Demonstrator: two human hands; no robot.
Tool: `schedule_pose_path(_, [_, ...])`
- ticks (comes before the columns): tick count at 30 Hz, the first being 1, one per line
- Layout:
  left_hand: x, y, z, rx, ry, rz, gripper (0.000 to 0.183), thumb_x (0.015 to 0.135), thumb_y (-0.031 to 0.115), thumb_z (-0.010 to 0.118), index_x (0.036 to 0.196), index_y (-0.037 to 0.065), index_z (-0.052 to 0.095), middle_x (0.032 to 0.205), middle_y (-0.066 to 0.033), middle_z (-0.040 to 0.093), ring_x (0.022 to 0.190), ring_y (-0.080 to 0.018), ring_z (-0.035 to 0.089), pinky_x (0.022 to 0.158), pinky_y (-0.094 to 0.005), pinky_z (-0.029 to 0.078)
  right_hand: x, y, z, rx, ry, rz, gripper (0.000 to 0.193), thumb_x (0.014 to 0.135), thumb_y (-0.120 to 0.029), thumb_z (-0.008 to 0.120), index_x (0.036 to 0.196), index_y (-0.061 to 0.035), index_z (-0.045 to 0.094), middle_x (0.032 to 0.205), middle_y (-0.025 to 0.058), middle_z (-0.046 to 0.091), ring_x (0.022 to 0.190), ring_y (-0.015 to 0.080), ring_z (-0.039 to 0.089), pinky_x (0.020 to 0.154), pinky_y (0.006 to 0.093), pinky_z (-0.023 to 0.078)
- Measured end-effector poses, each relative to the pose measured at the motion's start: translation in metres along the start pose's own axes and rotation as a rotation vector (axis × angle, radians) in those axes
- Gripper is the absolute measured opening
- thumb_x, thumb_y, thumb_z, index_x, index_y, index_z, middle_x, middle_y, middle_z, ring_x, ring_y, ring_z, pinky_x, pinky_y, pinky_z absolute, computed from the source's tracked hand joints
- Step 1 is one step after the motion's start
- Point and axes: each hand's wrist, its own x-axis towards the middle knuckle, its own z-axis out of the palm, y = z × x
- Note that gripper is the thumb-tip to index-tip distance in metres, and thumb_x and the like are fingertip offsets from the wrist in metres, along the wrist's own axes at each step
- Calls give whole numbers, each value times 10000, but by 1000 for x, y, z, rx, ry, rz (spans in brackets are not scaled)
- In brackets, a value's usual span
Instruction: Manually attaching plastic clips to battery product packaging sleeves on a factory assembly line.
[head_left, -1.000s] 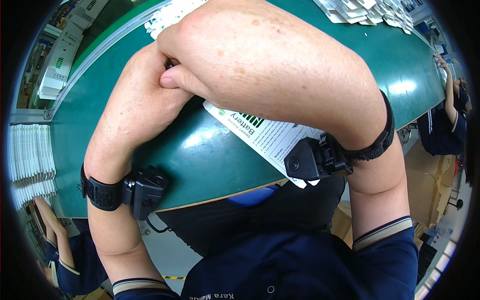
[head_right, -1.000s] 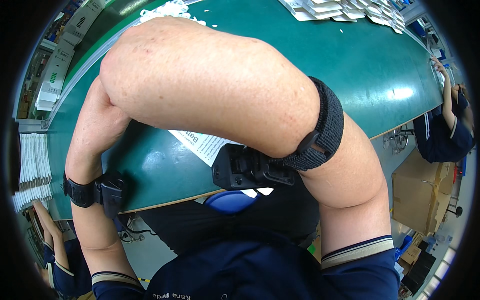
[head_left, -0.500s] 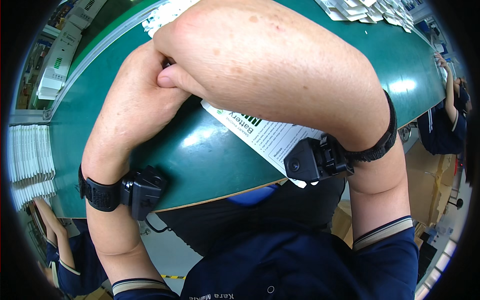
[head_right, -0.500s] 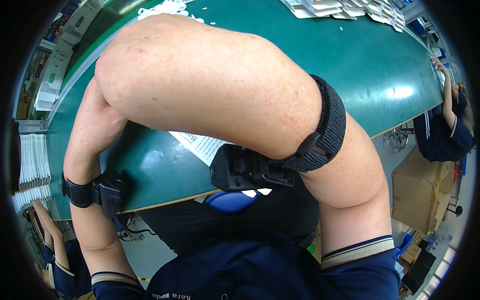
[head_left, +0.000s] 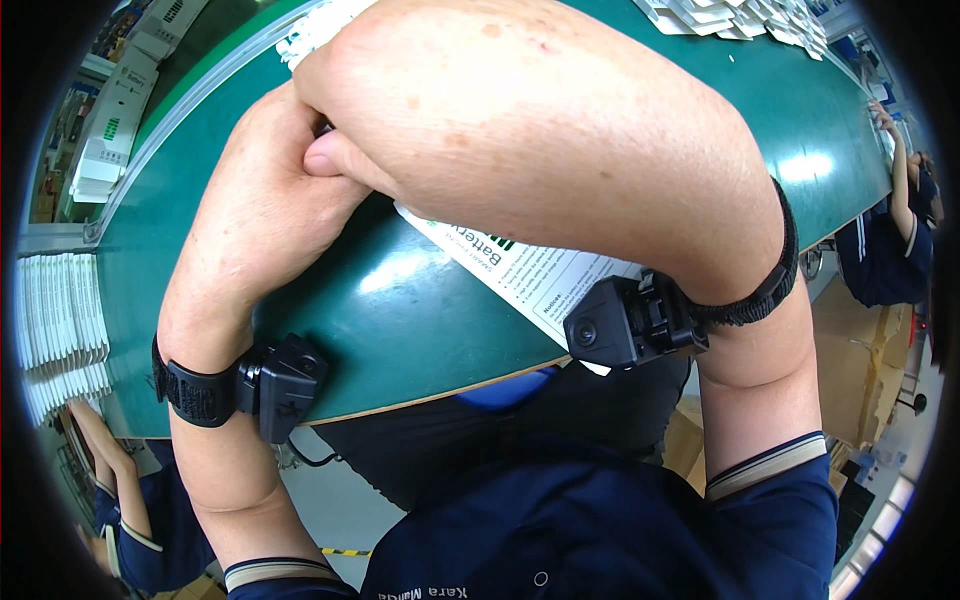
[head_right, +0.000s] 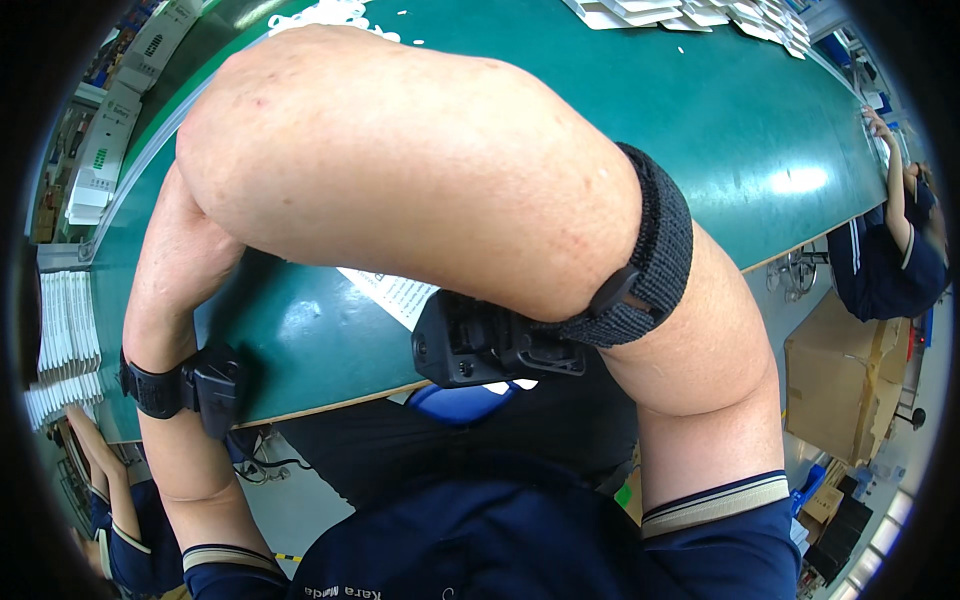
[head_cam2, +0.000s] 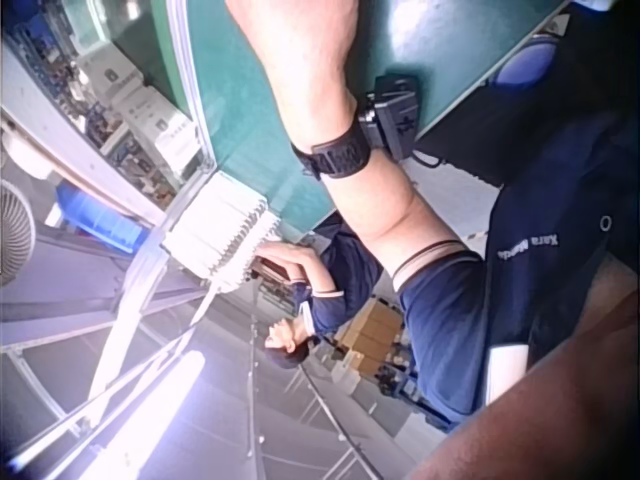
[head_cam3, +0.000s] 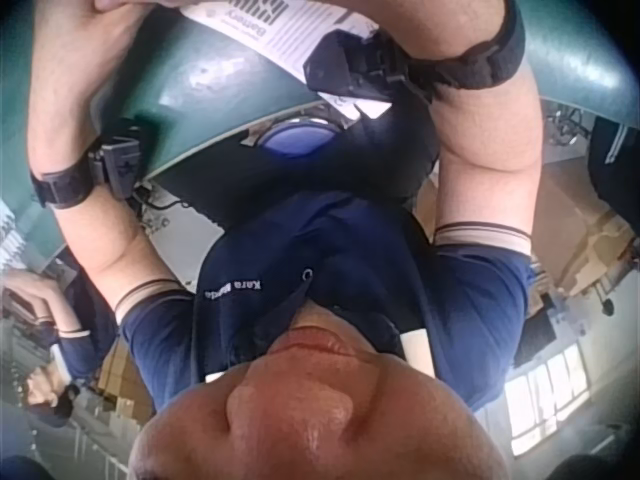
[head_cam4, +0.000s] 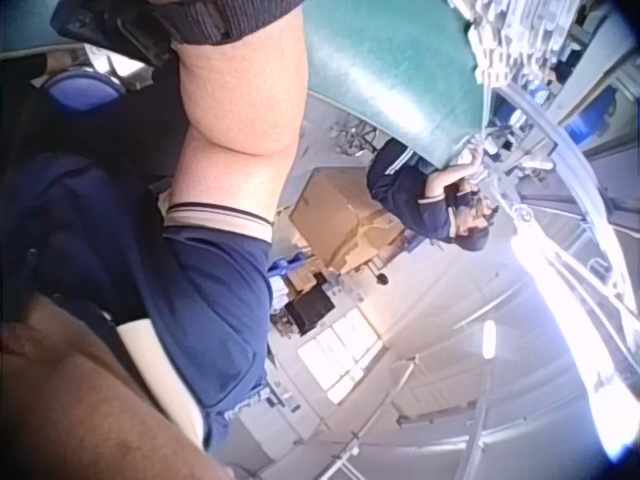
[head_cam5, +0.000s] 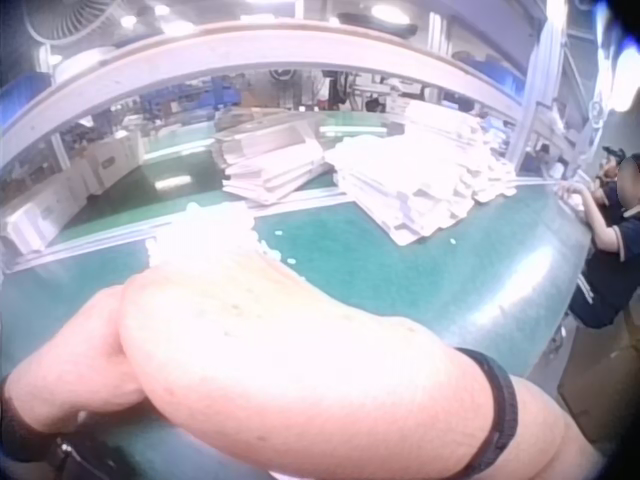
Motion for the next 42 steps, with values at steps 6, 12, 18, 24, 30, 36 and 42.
schedule_pose_path(6, [0,1,0,-12,3,-6,314,888,99,707,1171,-23,647,1075,-185,721,995,-274,694,892,-361,530,-2,-2,-2,-1,-19,13,114,750,-6,708,835,-82,713,762,90,668,723,252,658,645,335,541])
schedule_pose_path(12, [0,-1,1,-29,-3,-14,302,889,100,704,1155,-30,645,1059,-181,719,969,-268,689,886,-361,529,-1,-2,0,1,-30,26,122,753,-5,706,843,-87,714,765,87,669,723,249,657,645,333,541])
schedule_pose_path(18, [1,0,-1,11,-15,29,294,879,86,688,1143,-35,642,1018,-200,715,929,-284,687,861,-373,532,-2,-7,-3,1,-58,38,130,757,-4,704,852,-93,714,767,85,670,724,247,656,645,332,541])
schedule_pose_path(24, [0,1,-2,50,-19,38,269,878,90,680,1110,-42,644,981,-195,714,893,-283,682,842,-370,533,-1,-10,-4,-2,-85,46,138,760,-3,701,860,-98,715,770,82,670,724,245,656,645,330,540])
schedule_pose_path(30, [4,22,-12,81,-159,-184,279,867,73,691,1118,-42,650,1006,-191,720,903,-285,686,851,-365,533,0,-21,-10,-18,-144,62,147,764,-2,699,868,-104,715,772,79,671,724,243,655,645,329,540])
schedule_pose_path(36, [1,37,-17,-179,-127,-89,352,842,49,739,1175,-23,653,1084,-203,723,970,-309,688,902,-373,526,1,-32,-13,-23,-187,75,155,767,-1,696,877,-109,715,775,76,672,725,241,654,644,328,540])
schedule_pose_path(42, [4,38,-18,-125,-164,-121,380,841,61,751,1198,-19,652,1122,-209,720,1020,-342,685,934,-382,519,1,-34,-13,-16,-198,74,163,770,0,694,885,-115,716,778,74,673,725,239,654,644,326,539])
